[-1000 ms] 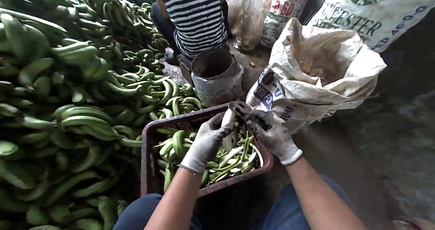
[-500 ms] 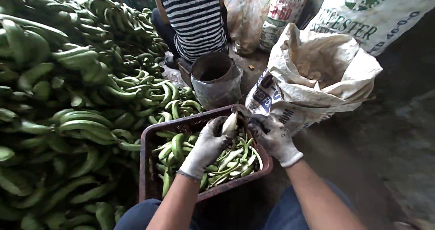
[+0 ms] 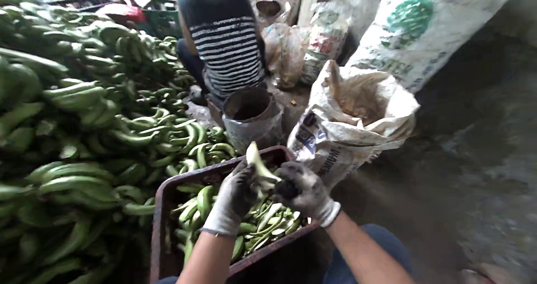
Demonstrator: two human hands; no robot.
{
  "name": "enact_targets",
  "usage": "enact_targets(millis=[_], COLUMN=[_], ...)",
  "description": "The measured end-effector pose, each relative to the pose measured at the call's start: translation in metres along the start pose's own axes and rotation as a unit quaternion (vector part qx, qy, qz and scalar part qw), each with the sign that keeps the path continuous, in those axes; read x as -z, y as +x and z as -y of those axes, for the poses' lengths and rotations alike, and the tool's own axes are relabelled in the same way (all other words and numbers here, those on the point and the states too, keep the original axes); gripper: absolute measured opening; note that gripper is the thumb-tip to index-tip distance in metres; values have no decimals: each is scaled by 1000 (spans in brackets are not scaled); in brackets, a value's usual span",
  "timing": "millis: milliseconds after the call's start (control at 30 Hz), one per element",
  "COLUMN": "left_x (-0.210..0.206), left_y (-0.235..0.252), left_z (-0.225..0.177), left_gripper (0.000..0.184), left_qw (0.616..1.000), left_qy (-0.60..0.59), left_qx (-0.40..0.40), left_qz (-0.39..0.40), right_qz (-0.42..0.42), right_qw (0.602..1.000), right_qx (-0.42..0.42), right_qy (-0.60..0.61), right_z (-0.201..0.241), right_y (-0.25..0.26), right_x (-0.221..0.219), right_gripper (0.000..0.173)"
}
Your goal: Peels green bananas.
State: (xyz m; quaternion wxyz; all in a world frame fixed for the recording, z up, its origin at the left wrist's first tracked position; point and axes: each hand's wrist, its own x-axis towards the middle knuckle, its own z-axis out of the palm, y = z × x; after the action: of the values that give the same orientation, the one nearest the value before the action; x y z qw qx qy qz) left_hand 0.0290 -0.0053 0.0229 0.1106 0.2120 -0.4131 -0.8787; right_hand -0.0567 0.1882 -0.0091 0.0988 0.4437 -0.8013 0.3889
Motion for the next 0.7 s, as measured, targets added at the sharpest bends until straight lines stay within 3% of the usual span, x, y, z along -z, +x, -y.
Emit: enact_targets(millis=[200, 333, 400, 533, 700], left_x=[-3, -8, -8, 2, 24], left_y=[-4, -15, -17, -22, -29], left_z=[7, 0, -14, -45, -75], left_gripper=[42, 36, 42, 37, 28], left_qw=[990, 988, 983, 989, 989], left_qy=[104, 37, 5, -34, -85], left_qx=[-40, -28, -32, -86, -113], left_qz=[91, 148, 180, 115, 36], right_qz=[27, -48, -116, -272, -367], right_qw=[991, 989, 982, 953, 856], right_qx=[18, 10, -16, -21, -96], right_qy=[-129, -142, -148, -133, -352], right_z=[15, 34, 36, 31, 24], right_y=[-15, -32, -38, -9, 26], right_x=[-11, 13, 39, 128, 230], right_gripper=[55, 53, 52, 47, 63])
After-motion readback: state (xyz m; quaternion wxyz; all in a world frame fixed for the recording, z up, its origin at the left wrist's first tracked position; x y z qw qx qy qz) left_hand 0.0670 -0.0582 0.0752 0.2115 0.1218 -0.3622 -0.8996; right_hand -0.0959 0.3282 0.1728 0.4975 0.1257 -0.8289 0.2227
